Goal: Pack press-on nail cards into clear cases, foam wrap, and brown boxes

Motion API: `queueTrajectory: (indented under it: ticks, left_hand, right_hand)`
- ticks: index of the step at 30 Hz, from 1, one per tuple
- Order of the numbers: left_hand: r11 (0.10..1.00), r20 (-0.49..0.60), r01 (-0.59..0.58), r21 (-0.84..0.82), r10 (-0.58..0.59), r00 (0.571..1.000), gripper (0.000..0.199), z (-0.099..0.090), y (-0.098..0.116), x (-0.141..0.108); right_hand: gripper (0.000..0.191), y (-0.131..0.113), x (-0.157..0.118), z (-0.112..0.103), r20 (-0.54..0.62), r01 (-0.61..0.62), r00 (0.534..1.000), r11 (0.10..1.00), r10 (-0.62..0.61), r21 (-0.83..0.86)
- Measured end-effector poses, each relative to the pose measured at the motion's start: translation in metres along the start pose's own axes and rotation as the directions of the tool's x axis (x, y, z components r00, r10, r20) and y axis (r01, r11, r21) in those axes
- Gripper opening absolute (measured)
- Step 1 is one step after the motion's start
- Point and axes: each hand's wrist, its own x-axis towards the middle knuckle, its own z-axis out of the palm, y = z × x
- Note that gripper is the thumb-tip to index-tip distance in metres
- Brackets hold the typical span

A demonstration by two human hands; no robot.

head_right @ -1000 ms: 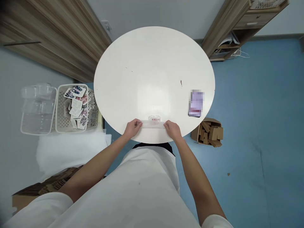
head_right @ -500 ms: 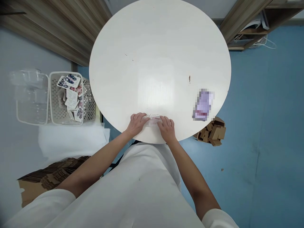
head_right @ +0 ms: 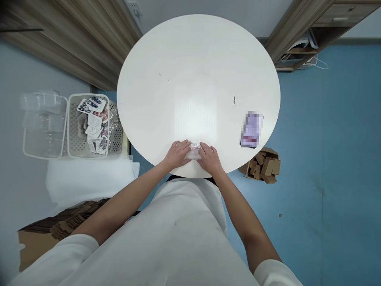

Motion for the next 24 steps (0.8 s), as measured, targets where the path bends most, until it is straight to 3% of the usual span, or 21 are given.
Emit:
queueTrajectory:
  ticks: [9,16,19,24]
  left_hand:
    - [0.998,0.045,-0.062,-0.001,0.062,0.997,0.038,-0.005,0.004,-0.028]
    - [0.994,-0.004,-0.103,-0.022,0.103,0.995,0.034,-0.011,0.002,-0.024]
    - [0.997,0.0,-0.059,-0.039,0.059,0.998,0.027,-0.016,-0.002,-0.016]
    - [0.964,0.136,0.111,-0.24,-0.08,0.987,0.027,-0.025,-0.013,0.002]
  right_hand:
    - [0.026,-0.031,-0.026,-0.005,0.013,-0.017,1.0,0.997,0.016,0.069]
    - [0.023,-0.033,-0.023,-0.013,0.001,-0.034,0.999,0.999,0.034,0.017]
    - [0.02,-0.03,-0.015,-0.022,-0.031,-0.04,0.999,0.999,0.041,0.028]
    - [0.025,-0.021,0.007,-0.034,0.01,-0.156,0.988,0.986,0.156,0.059]
